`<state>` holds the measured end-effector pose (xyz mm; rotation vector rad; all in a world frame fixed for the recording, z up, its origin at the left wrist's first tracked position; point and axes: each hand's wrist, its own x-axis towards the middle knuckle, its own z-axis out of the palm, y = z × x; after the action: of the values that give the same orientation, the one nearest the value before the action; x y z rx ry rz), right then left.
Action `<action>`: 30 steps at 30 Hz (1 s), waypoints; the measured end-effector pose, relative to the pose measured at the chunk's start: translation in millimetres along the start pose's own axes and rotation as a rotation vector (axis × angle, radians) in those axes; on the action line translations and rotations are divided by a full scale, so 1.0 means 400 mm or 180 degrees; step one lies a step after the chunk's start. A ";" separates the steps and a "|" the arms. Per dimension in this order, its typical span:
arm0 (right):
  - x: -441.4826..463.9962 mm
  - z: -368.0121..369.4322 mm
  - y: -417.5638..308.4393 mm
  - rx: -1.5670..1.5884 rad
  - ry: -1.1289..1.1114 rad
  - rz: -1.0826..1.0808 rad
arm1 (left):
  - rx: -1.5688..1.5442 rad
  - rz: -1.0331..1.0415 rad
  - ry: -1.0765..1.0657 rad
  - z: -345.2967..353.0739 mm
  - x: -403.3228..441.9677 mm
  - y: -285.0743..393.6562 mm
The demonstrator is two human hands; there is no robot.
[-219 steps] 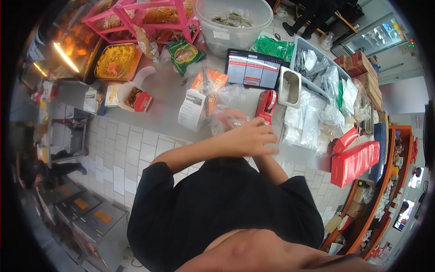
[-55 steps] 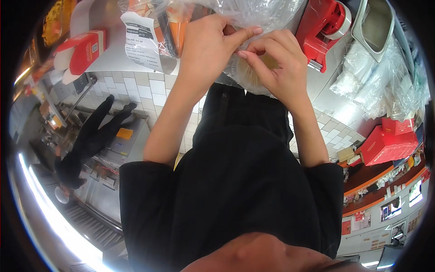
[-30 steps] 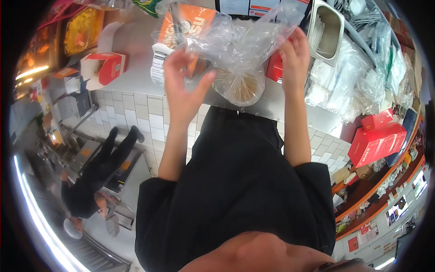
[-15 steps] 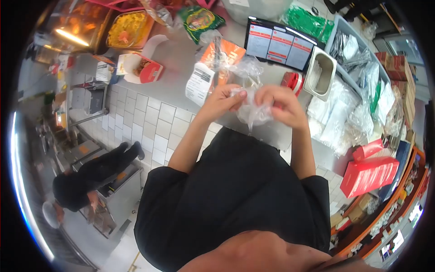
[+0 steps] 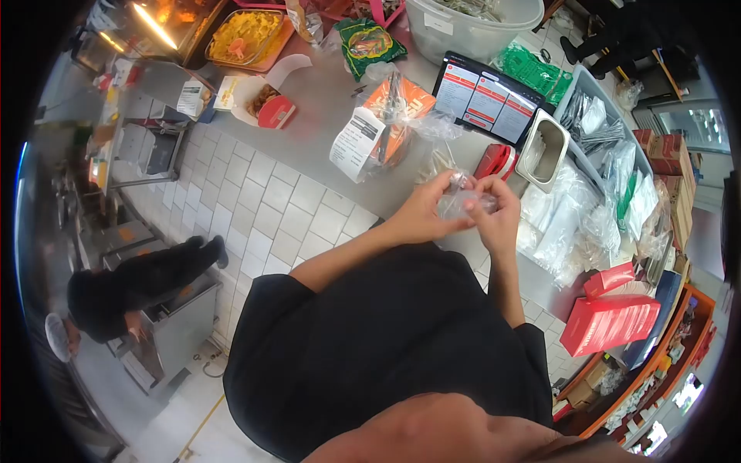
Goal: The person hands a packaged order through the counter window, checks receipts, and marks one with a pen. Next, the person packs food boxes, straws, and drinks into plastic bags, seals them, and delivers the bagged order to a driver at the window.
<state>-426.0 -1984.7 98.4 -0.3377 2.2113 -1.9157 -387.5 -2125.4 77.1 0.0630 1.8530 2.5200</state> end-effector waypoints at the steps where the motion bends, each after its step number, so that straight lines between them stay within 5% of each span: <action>1: -0.001 0.003 -0.008 -0.0077 -0.0107 0.0018 | 0.0257 0.0072 -0.0058 -0.002 -0.003 -0.013; 5: -0.003 -0.003 -0.009 0.0212 0.0089 0.0251 | -0.0010 -0.0713 -0.0610 -0.039 0.002 -0.027; 8: 0.010 -0.060 -0.011 -0.0295 -0.0808 0.0524 | -0.0537 -0.0570 -0.0213 -0.024 0.008 0.002; 14: 0.023 -0.130 0.055 0.0673 -0.1591 0.0696 | -0.1011 -0.1099 -0.0836 -0.065 0.027 -0.010; 18: 0.017 -0.132 0.109 0.1925 -0.1346 0.0339 | -0.0780 -0.1346 -0.1621 -0.106 0.062 -0.008; 20: 0.000 -0.141 0.099 0.2783 -0.1826 0.0869 | -0.0353 -0.1195 -0.2234 -0.125 0.071 0.016; 22: -0.010 -0.122 0.127 0.3737 -0.2607 0.1092 | 0.0580 -0.1043 -0.1929 -0.121 0.087 0.027; 24: -0.049 -0.077 0.090 0.3174 -0.1954 0.1852 | 0.1078 -0.1298 -0.1422 -0.093 0.106 0.076; 25: -0.059 -0.064 0.079 0.2872 -0.1624 0.2216 | 0.1602 -0.0781 -0.1300 -0.067 0.101 0.071; 27: -0.048 -0.064 0.111 0.2067 -0.1519 0.1765 | 0.2613 0.0270 -0.1021 0.002 0.080 0.053; 29: -0.032 -0.056 0.104 0.0983 -0.0973 0.1032 | 0.2769 0.0265 -0.0711 0.041 0.076 0.065; 30: -0.031 -0.045 0.106 0.1516 -0.0550 0.1089 | 0.2848 0.0256 -0.0609 0.053 0.078 0.076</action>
<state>-421.4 -1958.3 58.8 -0.0403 1.5231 -2.0413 -417.5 -2113.4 113.3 0.3668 2.7206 1.4407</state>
